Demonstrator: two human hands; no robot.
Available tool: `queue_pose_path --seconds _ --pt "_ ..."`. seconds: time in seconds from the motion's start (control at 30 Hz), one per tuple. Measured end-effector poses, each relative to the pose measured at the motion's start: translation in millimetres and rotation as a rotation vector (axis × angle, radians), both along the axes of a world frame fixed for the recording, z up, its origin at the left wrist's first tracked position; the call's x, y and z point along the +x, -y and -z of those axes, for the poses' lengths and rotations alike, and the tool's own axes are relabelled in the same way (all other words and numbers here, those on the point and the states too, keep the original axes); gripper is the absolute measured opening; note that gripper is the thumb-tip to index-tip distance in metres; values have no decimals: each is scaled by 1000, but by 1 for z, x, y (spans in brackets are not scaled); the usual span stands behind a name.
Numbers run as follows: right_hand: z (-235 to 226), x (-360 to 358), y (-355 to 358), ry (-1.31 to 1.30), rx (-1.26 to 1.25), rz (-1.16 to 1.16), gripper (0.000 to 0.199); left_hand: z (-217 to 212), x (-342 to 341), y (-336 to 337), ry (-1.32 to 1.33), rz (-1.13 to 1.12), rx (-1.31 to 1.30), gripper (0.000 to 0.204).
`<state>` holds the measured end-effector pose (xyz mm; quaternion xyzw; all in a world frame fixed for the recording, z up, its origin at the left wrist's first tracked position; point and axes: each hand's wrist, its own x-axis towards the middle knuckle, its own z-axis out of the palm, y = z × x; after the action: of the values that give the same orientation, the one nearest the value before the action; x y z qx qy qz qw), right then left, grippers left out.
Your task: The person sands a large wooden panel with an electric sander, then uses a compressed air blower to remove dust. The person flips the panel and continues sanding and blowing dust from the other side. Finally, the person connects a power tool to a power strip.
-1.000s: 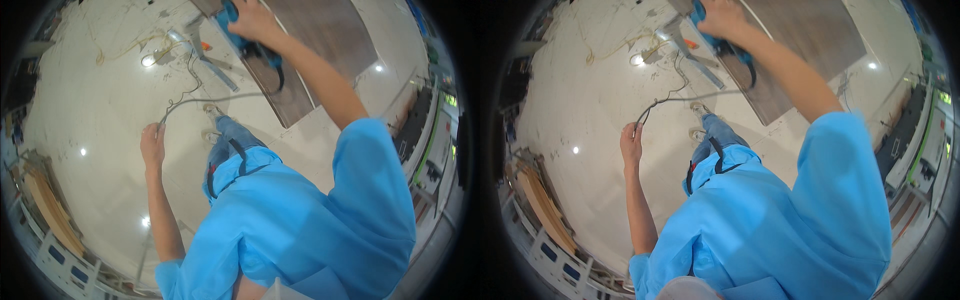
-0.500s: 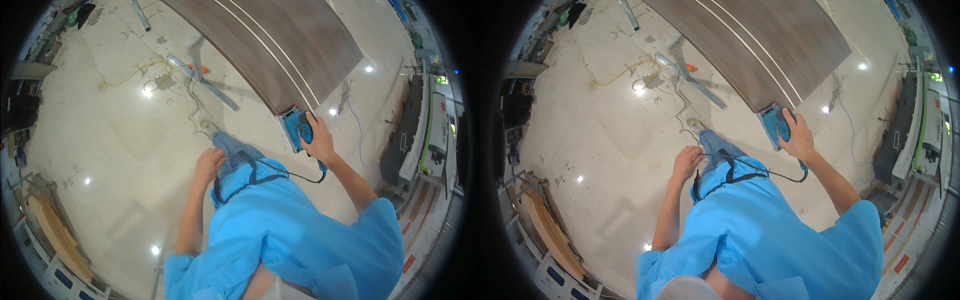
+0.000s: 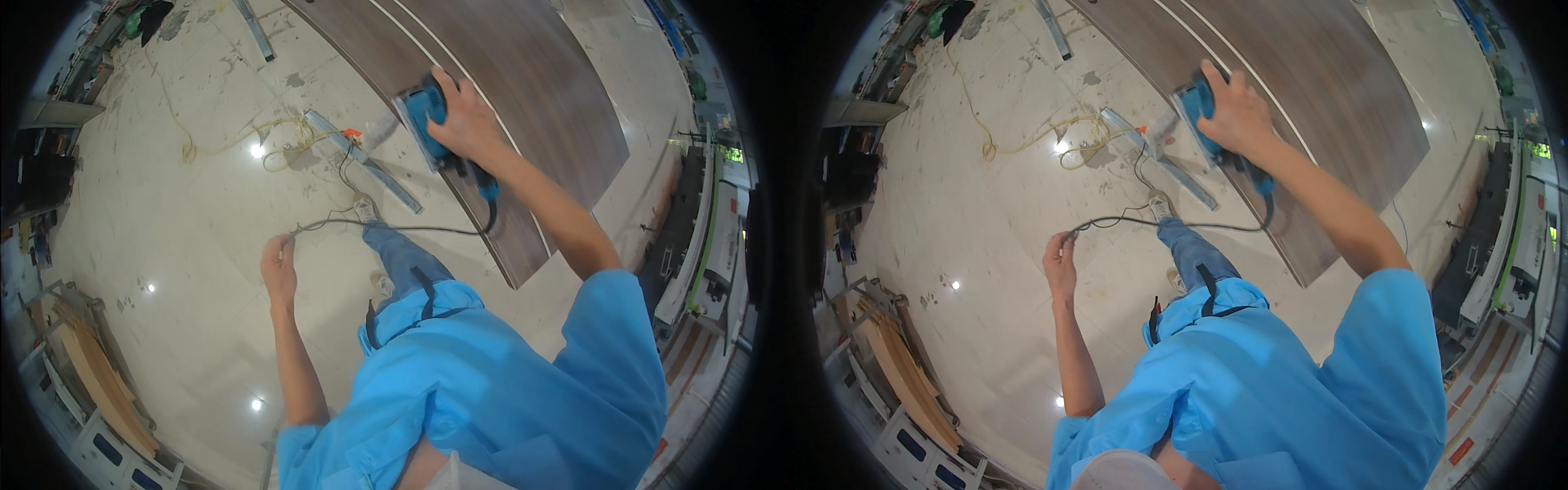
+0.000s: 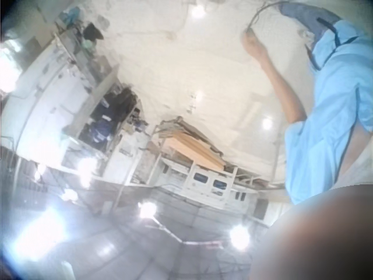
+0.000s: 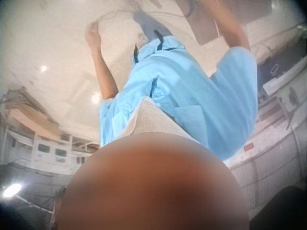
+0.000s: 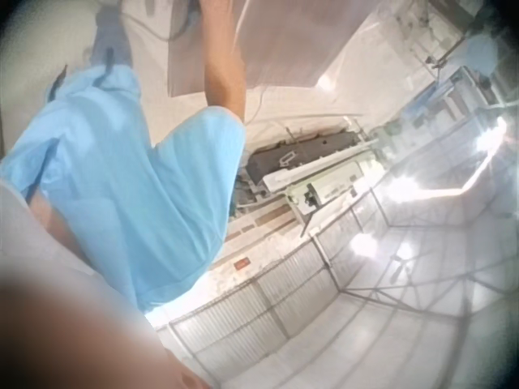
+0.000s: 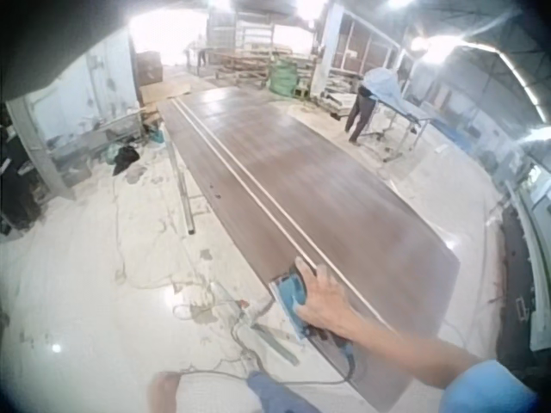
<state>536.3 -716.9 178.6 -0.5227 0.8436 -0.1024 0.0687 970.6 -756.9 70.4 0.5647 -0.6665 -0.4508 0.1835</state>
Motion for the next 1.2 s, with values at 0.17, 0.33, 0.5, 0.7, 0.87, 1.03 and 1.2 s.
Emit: queue_pose_path --seconds 0.17,0.33,0.5,0.7,0.87,1.03,1.2 --pt "7 -31 171 -36 -46 -89 86 -19 -40 100 24 -70 -44 24" --pt "2 -38 317 9 -84 -76 85 -44 -81 165 -5 -120 -22 27" --pt "-9 -42 365 80 -110 -82 77 -47 -93 205 -51 -41 -47 29" --pt "3 -39 262 -28 -13 -58 88 -5 -70 234 68 168 -3 23" --pt "-8 -4 98 75 2 67 91 21 -45 243 -10 561 -156 19" --pt "-18 32 10 99 -22 178 95 -9 -29 237 -33 760 -240 16" --pt "-11 22 64 40 70 254 97 -41 -31 266 -58 714 -198 15"
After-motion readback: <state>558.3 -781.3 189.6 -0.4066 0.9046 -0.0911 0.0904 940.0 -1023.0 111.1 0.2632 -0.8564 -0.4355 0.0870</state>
